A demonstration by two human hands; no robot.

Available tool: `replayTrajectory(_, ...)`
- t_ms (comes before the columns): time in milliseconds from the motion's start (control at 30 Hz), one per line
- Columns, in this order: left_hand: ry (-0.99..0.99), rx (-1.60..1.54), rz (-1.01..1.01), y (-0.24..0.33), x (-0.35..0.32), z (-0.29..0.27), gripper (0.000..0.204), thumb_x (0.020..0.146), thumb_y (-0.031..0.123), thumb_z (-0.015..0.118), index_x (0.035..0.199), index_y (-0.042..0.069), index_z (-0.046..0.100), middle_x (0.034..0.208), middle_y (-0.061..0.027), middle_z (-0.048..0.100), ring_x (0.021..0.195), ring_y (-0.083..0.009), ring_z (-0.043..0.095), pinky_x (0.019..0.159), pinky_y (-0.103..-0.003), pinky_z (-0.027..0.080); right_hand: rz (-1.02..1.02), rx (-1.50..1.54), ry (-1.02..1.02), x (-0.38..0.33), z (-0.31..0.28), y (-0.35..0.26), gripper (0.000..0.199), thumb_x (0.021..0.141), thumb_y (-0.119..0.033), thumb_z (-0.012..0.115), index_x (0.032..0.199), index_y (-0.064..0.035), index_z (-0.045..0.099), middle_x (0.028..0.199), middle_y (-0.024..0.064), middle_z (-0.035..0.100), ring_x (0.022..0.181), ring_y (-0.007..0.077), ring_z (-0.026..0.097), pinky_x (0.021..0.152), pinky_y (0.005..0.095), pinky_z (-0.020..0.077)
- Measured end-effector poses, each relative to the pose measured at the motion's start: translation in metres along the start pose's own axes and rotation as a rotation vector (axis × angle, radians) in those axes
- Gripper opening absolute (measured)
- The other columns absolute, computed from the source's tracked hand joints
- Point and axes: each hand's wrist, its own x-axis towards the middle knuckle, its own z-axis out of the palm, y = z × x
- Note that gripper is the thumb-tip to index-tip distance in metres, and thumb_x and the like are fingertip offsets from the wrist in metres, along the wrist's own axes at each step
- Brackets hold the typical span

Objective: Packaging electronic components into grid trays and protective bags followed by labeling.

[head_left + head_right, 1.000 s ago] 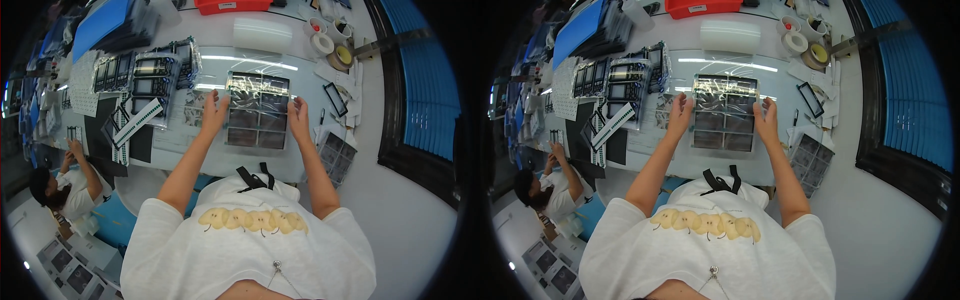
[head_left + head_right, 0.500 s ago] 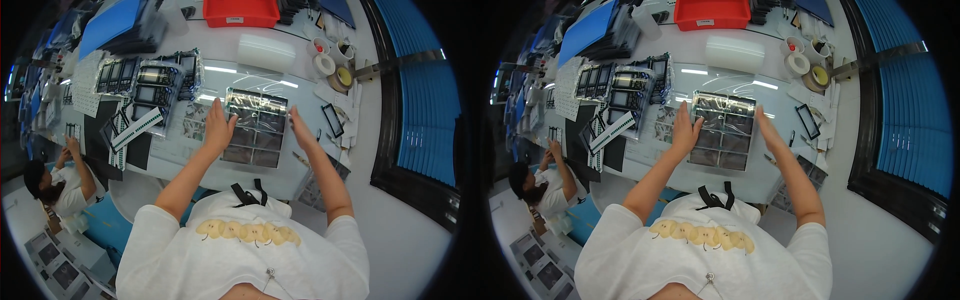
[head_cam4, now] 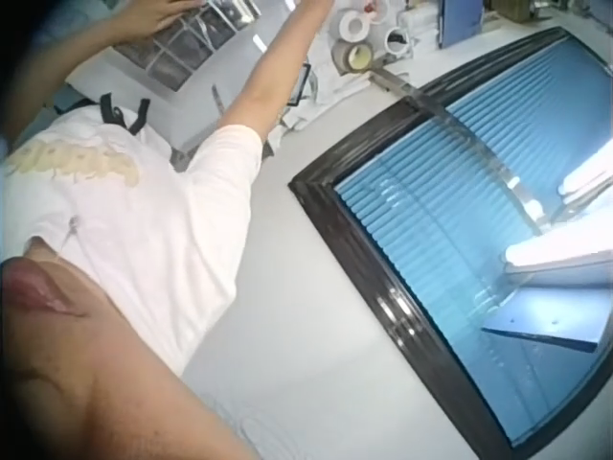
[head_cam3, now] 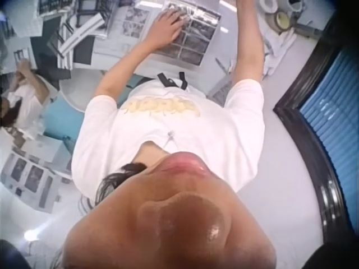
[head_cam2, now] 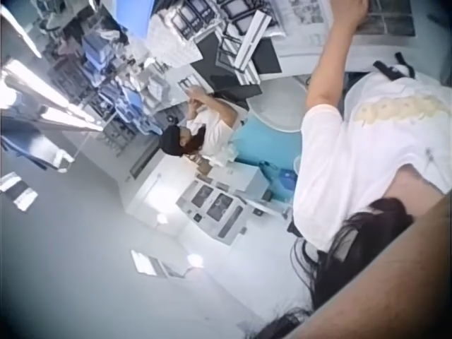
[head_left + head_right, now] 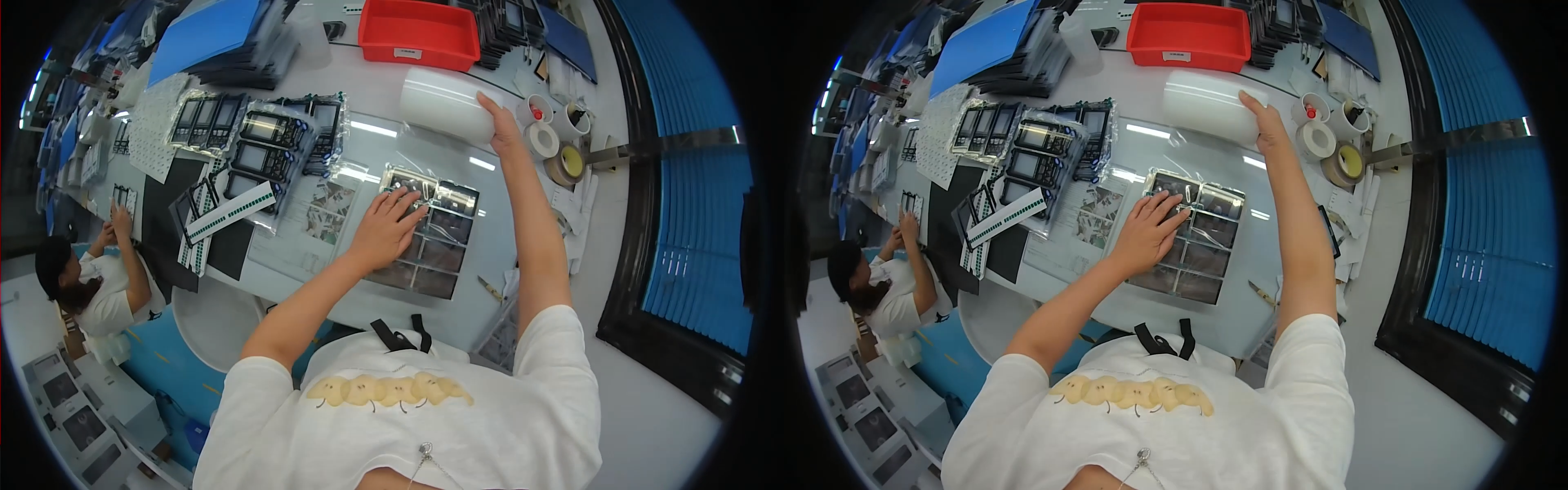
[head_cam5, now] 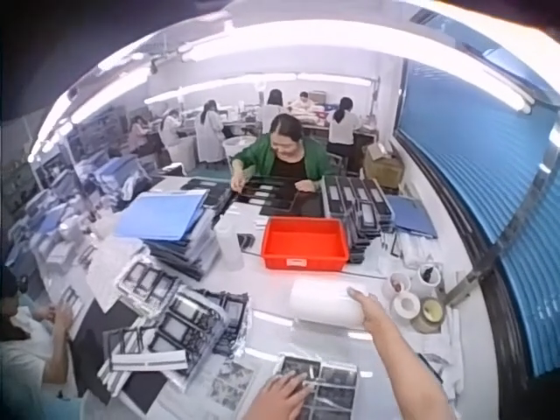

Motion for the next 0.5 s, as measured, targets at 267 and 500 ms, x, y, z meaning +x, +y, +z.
replayTrajectory(267, 0.112, 0.006, 0.02, -0.003, -0.008, 0.007, 0.04, 0.081, 0.012, 0.058, 0.121, 0.014, 0.057, 0.133, -0.0076, 0.049, 0.126, -0.0288, 0.042, 0.103, -0.045, 0.034, 0.068, 0.283, -0.317, -0.199, 0.017, -0.106, 0.037, 0.091, -0.027, 0.058, 0.117, -0.0006, 0.056, 0.11, 0.0148, 0.063, 0.099, 0.0251, 0.063, 0.087, 0.0379, 0.0518)
replayTrajectory(500, 0.199, -0.201, 0.076, -0.034, -0.011, 0.049, 0.035, 0.077, 0.015, 0.061, 0.111, 0.007, 0.062, 0.117, -0.0144, 0.059, 0.114, -0.0336, 0.05, 0.101, -0.044, 0.037, 0.397, 0.225, -0.2, -0.379, 0.017, -0.032, 0.042, 0.093, -0.03, 0.054, 0.122, 0.0012, 0.053, 0.114, 0.015, 0.062, 0.1, 0.0239, 0.063, 0.089, 0.0378, 0.0514)
